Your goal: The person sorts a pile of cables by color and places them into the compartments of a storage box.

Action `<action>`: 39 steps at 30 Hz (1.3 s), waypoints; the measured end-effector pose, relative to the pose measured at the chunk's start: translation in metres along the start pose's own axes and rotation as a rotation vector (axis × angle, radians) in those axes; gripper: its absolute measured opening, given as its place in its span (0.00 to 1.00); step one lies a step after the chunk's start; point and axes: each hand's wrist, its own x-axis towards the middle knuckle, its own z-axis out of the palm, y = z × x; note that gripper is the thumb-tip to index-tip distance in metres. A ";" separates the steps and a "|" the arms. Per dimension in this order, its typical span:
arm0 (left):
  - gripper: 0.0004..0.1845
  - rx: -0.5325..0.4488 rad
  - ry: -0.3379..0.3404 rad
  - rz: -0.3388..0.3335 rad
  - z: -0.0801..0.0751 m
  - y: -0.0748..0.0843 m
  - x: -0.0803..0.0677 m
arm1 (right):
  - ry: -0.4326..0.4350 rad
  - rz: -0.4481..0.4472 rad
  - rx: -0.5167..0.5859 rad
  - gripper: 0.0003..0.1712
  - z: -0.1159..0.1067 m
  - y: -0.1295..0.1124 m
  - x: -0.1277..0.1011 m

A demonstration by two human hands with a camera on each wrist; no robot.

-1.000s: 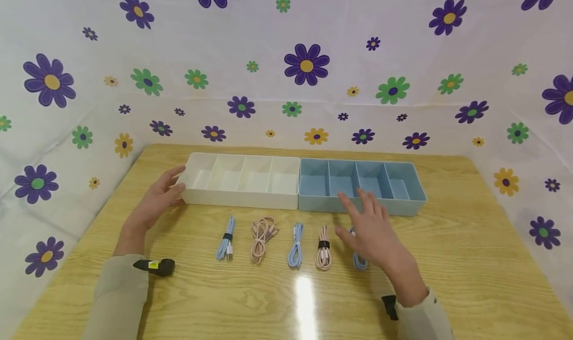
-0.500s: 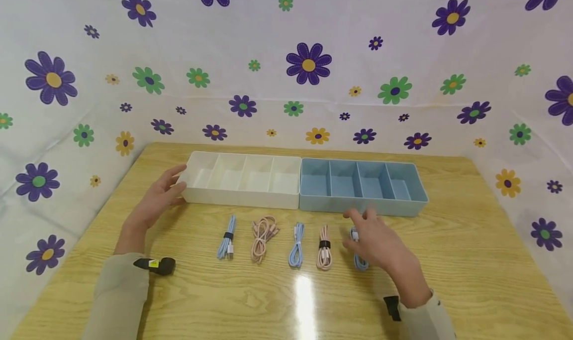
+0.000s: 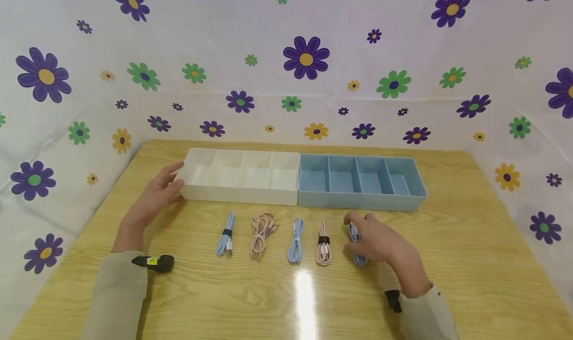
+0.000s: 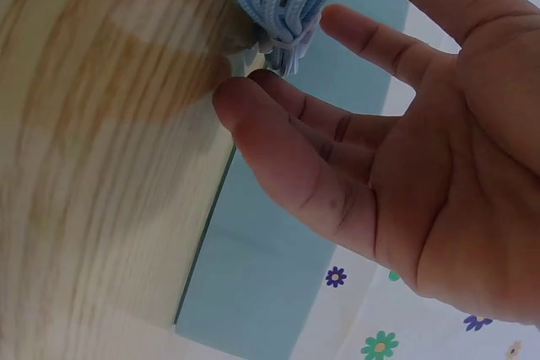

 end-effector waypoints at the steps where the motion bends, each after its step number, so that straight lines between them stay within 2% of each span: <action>1: 0.33 -0.001 -0.001 0.000 0.000 0.000 0.000 | -0.007 0.010 0.006 0.31 -0.001 0.000 0.000; 10: 0.33 -0.007 -0.002 -0.004 -0.001 -0.001 0.000 | -0.031 0.053 0.030 0.29 -0.001 0.001 0.002; 21: 0.33 -0.007 0.000 -0.001 0.000 0.001 0.000 | -0.021 0.025 0.001 0.30 -0.002 0.004 0.005; 39: 0.33 -0.032 0.013 -0.024 0.000 0.001 0.000 | 0.047 -0.061 0.110 0.33 -0.005 0.009 0.008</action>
